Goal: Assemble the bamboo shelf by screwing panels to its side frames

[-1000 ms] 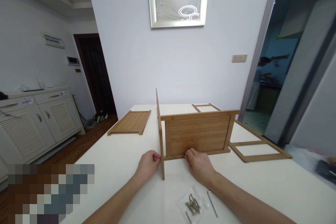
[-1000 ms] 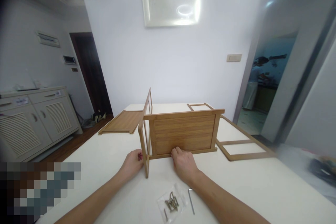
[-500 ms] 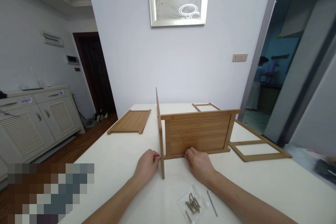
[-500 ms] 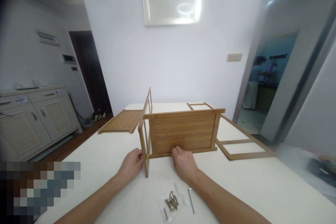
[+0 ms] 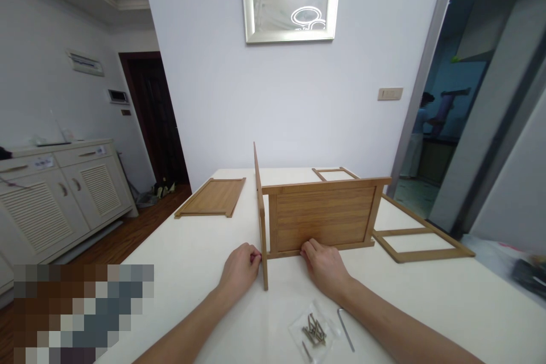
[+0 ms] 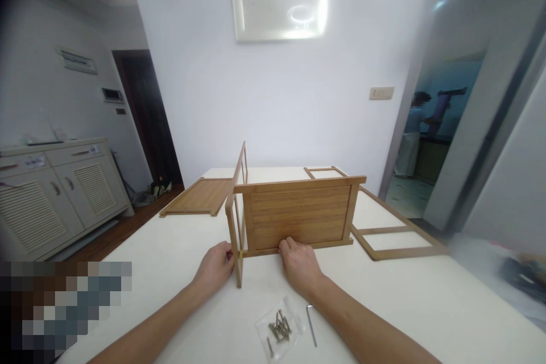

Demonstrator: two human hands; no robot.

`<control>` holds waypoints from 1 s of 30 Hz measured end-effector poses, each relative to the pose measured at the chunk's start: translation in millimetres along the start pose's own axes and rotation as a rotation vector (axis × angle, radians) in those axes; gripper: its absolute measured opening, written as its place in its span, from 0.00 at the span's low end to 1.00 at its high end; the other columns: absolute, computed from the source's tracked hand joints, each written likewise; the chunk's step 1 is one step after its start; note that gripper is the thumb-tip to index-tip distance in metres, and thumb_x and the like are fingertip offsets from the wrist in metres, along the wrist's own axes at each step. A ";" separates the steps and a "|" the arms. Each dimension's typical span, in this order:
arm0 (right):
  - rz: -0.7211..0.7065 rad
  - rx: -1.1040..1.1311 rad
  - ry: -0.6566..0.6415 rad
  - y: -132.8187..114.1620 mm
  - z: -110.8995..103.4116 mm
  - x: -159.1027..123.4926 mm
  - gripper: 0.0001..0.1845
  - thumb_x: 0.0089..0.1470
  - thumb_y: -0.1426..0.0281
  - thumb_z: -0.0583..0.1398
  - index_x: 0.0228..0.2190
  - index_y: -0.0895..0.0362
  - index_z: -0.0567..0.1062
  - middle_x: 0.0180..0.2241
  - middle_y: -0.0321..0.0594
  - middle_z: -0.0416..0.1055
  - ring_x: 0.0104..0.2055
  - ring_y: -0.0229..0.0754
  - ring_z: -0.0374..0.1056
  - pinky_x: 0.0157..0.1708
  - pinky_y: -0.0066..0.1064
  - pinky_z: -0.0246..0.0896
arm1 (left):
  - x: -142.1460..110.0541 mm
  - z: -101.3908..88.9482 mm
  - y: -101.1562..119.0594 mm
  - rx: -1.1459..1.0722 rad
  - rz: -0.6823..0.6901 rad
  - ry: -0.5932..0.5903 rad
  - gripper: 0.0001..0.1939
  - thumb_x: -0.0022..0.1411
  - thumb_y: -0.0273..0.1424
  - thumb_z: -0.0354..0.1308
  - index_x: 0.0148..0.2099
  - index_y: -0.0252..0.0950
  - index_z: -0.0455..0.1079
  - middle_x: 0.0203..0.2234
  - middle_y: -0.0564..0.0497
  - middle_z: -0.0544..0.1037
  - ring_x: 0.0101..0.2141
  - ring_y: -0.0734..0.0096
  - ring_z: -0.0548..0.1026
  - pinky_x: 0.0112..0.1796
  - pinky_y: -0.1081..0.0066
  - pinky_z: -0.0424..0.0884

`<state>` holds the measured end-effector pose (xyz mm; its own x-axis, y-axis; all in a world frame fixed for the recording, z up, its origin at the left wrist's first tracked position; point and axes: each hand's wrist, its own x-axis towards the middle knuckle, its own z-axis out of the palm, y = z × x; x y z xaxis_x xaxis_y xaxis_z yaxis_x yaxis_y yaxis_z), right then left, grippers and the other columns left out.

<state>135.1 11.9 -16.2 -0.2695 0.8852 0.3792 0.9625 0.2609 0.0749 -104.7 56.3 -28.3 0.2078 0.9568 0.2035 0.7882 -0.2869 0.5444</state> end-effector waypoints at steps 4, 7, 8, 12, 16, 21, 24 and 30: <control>0.002 -0.004 0.001 -0.4 -0.3 -0.3 0.10 0.63 0.73 0.50 0.35 0.57 0.70 0.34 0.40 0.73 0.32 0.39 0.68 0.28 0.31 0.48 | 0.5 0.7 -0.5 -0.001 0.007 -0.001 0.07 0.60 0.24 0.54 0.31 0.37 0.71 0.29 0.51 0.75 0.33 0.69 0.73 0.33 0.73 0.59; 0.000 0.002 0.006 0.1 0.7 -0.5 0.10 0.63 0.73 0.50 0.35 0.57 0.70 0.34 0.40 0.73 0.32 0.39 0.68 0.28 0.30 0.48 | 1.0 0.7 -0.1 0.002 0.005 0.002 0.07 0.59 0.23 0.54 0.31 0.36 0.71 0.28 0.52 0.75 0.33 0.69 0.72 0.33 0.73 0.59; 0.001 0.006 0.007 0.4 1.2 -0.4 0.10 0.63 0.73 0.50 0.34 0.56 0.70 0.34 0.39 0.74 0.32 0.39 0.68 0.28 0.30 0.47 | 1.1 0.5 0.1 0.003 0.004 0.002 0.07 0.58 0.22 0.54 0.31 0.36 0.71 0.28 0.52 0.75 0.32 0.69 0.72 0.33 0.73 0.59; 0.002 0.012 0.003 1.1 2.2 -0.2 0.09 0.63 0.72 0.50 0.34 0.56 0.70 0.34 0.39 0.74 0.31 0.39 0.69 0.27 0.31 0.47 | 1.0 0.0 0.8 -0.003 -0.003 -0.004 0.07 0.58 0.22 0.54 0.31 0.37 0.71 0.28 0.52 0.75 0.32 0.69 0.72 0.32 0.73 0.60; 0.005 0.009 0.001 1.0 1.7 0.0 0.09 0.63 0.73 0.50 0.34 0.56 0.70 0.34 0.40 0.74 0.31 0.39 0.69 0.27 0.31 0.47 | 0.6 0.5 0.7 -0.005 -0.013 -0.002 0.07 0.59 0.22 0.54 0.32 0.37 0.70 0.28 0.52 0.75 0.32 0.69 0.73 0.32 0.73 0.60; 0.006 0.007 0.001 0.6 1.1 0.0 0.10 0.64 0.73 0.50 0.35 0.56 0.70 0.34 0.40 0.73 0.32 0.39 0.69 0.28 0.30 0.48 | 0.6 1.1 0.5 -0.004 -0.013 0.001 0.06 0.59 0.23 0.54 0.32 0.37 0.70 0.28 0.52 0.75 0.32 0.69 0.72 0.32 0.73 0.59; 0.011 0.009 -0.003 0.4 0.7 0.2 0.10 0.63 0.73 0.50 0.35 0.56 0.70 0.34 0.40 0.73 0.32 0.39 0.69 0.28 0.30 0.49 | 0.7 1.1 0.3 -0.003 -0.010 -0.001 0.07 0.58 0.22 0.53 0.31 0.37 0.70 0.28 0.52 0.75 0.32 0.69 0.72 0.32 0.73 0.59; 0.011 0.005 -0.005 -0.4 -1.0 0.0 0.10 0.63 0.73 0.50 0.34 0.56 0.70 0.34 0.39 0.74 0.32 0.39 0.69 0.27 0.31 0.48 | 0.7 1.5 -0.1 0.000 -0.006 0.004 0.07 0.58 0.22 0.53 0.32 0.37 0.70 0.27 0.52 0.75 0.32 0.69 0.72 0.32 0.73 0.59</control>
<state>134.8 11.4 -15.2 -0.2594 0.8899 0.3753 0.9651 0.2536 0.0659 -103.8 57.1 -29.5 0.2009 0.9583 0.2033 0.7896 -0.2812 0.5454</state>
